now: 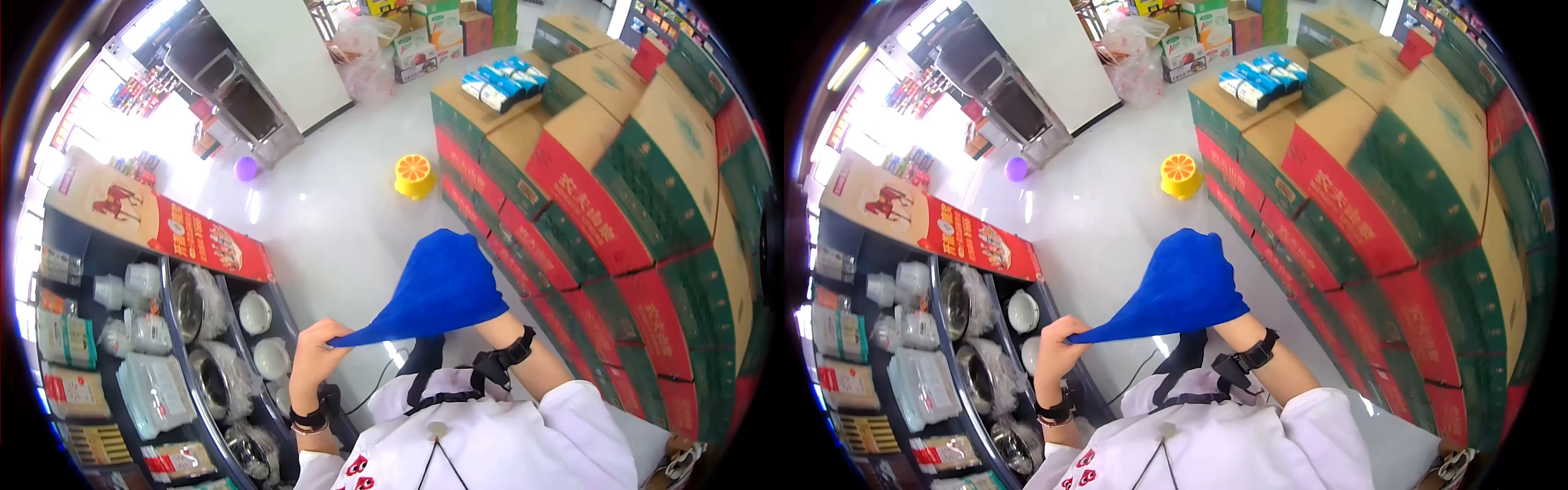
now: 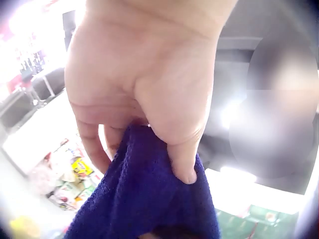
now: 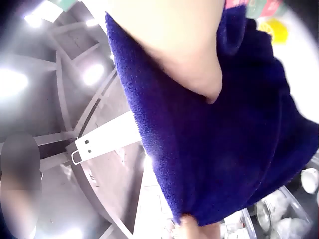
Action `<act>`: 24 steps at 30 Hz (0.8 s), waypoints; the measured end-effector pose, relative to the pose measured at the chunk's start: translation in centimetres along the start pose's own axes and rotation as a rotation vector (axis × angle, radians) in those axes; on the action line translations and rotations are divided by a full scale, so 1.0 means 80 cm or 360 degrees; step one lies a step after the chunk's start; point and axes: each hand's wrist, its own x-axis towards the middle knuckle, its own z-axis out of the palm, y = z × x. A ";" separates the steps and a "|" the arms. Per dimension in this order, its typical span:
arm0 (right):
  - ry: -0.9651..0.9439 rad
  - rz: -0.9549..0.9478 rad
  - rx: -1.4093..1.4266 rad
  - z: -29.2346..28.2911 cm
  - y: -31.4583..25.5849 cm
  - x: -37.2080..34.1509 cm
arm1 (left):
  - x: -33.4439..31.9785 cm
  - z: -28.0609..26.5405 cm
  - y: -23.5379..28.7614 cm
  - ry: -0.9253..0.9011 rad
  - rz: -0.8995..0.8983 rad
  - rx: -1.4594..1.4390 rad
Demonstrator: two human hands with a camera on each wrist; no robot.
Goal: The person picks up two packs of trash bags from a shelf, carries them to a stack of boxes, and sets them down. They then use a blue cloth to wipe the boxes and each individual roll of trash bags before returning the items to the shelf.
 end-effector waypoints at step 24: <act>0.0540 0.0516 0.1219 -0.094 0.265 0.258 | 0.515 0.079 0.198 -0.1833 0.1430 -0.2128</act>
